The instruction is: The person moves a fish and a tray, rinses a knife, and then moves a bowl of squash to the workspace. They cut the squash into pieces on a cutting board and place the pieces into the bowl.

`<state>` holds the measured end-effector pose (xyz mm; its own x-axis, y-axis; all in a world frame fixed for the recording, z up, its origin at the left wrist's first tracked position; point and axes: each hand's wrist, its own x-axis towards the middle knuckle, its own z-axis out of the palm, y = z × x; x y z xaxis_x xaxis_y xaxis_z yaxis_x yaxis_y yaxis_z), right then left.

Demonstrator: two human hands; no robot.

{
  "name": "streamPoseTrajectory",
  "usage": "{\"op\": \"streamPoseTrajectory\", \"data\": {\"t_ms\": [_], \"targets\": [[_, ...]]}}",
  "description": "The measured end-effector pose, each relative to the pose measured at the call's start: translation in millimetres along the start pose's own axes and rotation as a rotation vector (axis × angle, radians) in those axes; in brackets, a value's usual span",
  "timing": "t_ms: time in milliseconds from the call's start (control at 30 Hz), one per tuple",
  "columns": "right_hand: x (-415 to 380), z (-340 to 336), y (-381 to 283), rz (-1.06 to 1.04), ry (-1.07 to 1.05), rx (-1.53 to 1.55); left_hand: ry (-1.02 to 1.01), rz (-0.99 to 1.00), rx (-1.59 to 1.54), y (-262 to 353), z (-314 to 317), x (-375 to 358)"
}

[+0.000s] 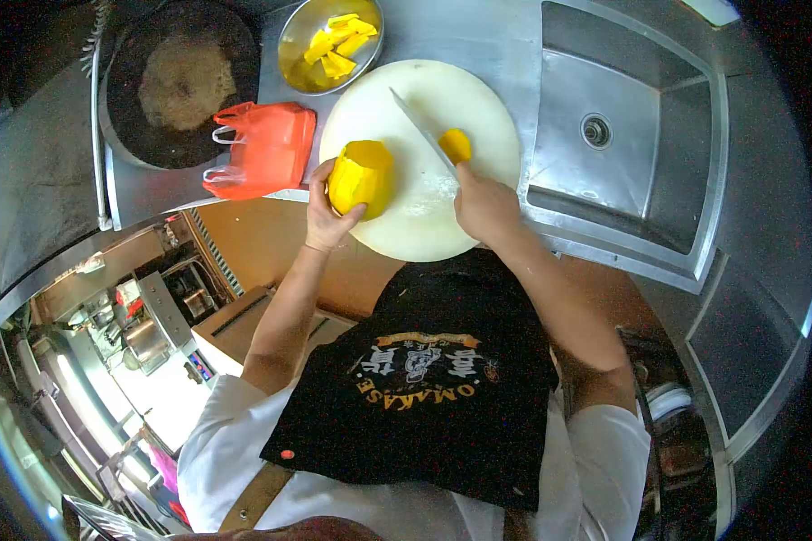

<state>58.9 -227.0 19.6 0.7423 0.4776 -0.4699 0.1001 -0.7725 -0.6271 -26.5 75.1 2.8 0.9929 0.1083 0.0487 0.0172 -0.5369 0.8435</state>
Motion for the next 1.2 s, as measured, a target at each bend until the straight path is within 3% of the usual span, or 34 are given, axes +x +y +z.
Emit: {"op": "streamPoseTrajectory", "data": {"t_ms": [67, 167, 400, 833, 1000, 1100, 1200], "targets": [[-16.6, 6.5, 7.4, -0.234, 0.180, 0.068, -0.009, -0.006, 0.046, 3.0, 0.4, -0.8], [-45.3, -13.5, -3.9, -0.317, 0.170, -0.016, -0.021, 0.062, 0.240, 21.1, 11.5, 4.4], [-87.2, -23.1, 9.0, -0.316, 0.284, -0.204, -0.035, 0.107, 0.448, 62.9, 48.0, 16.7], [-96.2, 7.3, 2.0, -0.217, 0.223, -0.037, 0.039, 0.148, 0.451, 52.7, 53.9, 10.3], [-36.7, 10.3, -5.3, -0.073, 0.232, 0.079, 0.064, 0.237, 0.434, 48.2, 52.4, -1.7], [-32.5, 3.2, -11.2, -0.127, 0.245, 0.283, 0.099, 0.262, 0.393, 35.8, 47.6, -3.0], [-62.5, -12.4, -15.6, -0.191, 0.266, 0.204, 0.167, 0.253, 0.317, 17.0, 44.0, -17.9]]}}
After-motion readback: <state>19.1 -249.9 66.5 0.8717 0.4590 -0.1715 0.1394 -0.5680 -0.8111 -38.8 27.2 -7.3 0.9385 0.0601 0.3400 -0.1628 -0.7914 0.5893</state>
